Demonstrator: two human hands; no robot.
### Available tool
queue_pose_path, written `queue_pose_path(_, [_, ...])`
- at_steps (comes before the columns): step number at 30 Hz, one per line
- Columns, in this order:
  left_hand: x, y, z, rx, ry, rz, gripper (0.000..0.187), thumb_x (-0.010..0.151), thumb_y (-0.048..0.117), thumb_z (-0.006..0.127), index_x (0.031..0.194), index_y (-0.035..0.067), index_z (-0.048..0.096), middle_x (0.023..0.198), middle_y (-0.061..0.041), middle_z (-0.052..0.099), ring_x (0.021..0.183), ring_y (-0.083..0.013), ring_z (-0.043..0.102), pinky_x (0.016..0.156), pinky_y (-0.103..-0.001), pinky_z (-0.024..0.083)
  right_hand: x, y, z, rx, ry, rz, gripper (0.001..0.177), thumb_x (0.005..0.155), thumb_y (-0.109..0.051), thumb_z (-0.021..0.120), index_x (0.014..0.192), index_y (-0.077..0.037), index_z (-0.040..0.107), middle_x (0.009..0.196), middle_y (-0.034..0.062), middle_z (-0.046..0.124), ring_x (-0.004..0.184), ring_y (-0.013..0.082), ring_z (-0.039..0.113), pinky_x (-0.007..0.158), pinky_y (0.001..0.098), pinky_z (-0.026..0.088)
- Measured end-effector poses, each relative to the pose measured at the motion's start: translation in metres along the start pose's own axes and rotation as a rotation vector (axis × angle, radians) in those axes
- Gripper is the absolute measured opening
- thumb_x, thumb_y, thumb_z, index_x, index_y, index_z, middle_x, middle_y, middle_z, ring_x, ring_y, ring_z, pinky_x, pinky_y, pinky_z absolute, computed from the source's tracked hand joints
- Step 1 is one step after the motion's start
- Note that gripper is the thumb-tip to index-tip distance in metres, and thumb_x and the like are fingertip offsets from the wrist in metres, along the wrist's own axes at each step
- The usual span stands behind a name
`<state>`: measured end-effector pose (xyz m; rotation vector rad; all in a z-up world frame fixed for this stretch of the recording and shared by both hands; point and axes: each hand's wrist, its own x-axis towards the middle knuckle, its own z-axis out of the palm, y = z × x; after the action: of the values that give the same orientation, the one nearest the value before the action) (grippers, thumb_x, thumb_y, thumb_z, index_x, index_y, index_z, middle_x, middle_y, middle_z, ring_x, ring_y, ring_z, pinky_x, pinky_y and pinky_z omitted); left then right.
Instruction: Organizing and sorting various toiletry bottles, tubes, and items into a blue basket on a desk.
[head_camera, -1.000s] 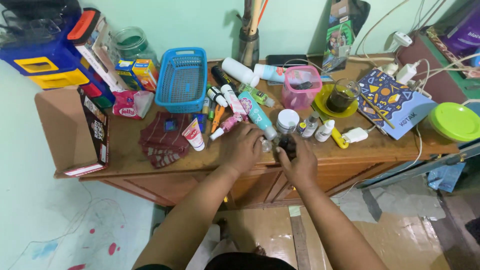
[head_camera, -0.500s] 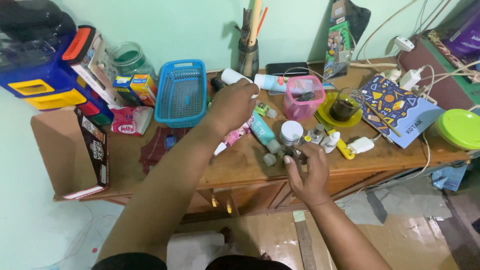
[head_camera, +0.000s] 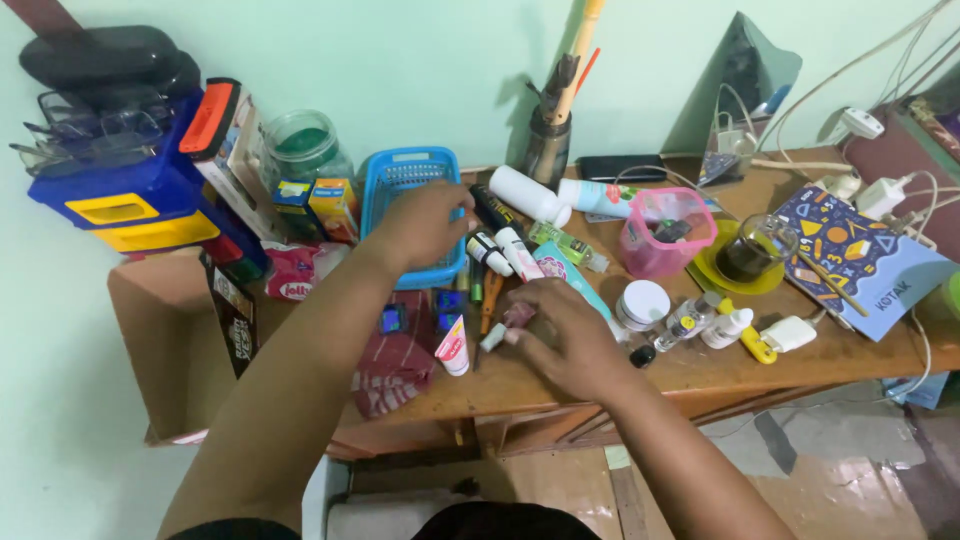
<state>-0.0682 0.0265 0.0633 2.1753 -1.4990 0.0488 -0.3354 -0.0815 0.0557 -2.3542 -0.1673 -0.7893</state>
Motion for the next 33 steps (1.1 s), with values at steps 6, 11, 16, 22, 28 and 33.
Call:
queue_pose_path(6, [-0.007,-0.037,0.028,-0.06,-0.119,0.011,0.034,0.088,0.03,0.074,0.114,0.008,0.07,0.115,-0.017,0.07,0.109,-0.0388,0.065,0.093,-0.048,0.052,0.027,0.007,0.023,0.081,-0.168,0.237,0.035,0.088,-0.017,0.075,0.12,-0.007,0.065,0.118,0.0122,0.066,0.099,0.0288,0.067,0.084,0.0376,0.055])
queue_pose_path(11, [-0.011,-0.036,0.038,-0.11,-0.239,-0.02,0.04,0.083,0.034,0.078,0.115,0.011,0.071,0.112,-0.016,0.071,0.105,-0.0377,0.067,0.088,-0.048,0.053,0.053,0.06,0.001,-0.202,-0.066,0.287,0.034,0.088,-0.015,0.073,0.12,-0.006,0.066,0.117,0.0162,0.066,0.107,0.0349,0.064,0.09,0.0436,0.053])
queue_pose_path(16, [-0.007,-0.027,0.034,-0.139,-0.346,-0.081,0.042,0.081,0.036,0.079,0.116,0.013,0.071,0.103,-0.013,0.075,0.098,-0.0353,0.07,0.084,-0.048,0.055,0.092,0.124,-0.015,-0.44,-0.035,0.371,0.037,0.086,-0.016,0.072,0.121,-0.006,0.067,0.121,0.0189,0.065,0.111,0.0393,0.062,0.093,0.0485,0.052])
queue_pose_path(22, [-0.009,-0.031,0.035,-0.155,-0.315,-0.058,0.042,0.083,0.038,0.079,0.113,0.01,0.072,0.102,-0.016,0.075,0.098,-0.0368,0.071,0.086,-0.048,0.055,0.122,0.197,0.002,-0.909,-0.265,0.416,0.05,0.085,-0.005,0.063,0.135,-0.008,0.062,0.124,0.0181,0.065,0.111,0.0414,0.063,0.092,0.0494,0.053])
queue_pose_path(28, [-0.017,-0.043,0.035,-0.2,-0.301,-0.065,0.04,0.082,0.033,0.077,0.114,0.01,0.07,0.104,-0.017,0.074,0.1,-0.0378,0.069,0.086,-0.049,0.054,0.135,0.222,0.009,-0.984,-0.452,0.529,0.05,0.085,-0.011,0.064,0.135,-0.018,0.061,0.126,0.0138,0.067,0.113,0.0371,0.066,0.09,0.051,0.054])
queue_pose_path(33, [-0.023,-0.042,0.033,-0.23,-0.277,-0.033,0.038,0.083,0.031,0.076,0.114,0.011,0.07,0.103,-0.016,0.074,0.099,-0.0381,0.07,0.087,-0.049,0.054,0.13,0.223,0.011,-1.027,-0.53,0.618,0.043,0.086,-0.012,0.065,0.128,-0.01,0.059,0.122,0.0159,0.068,0.108,0.0369,0.069,0.087,0.053,0.055])
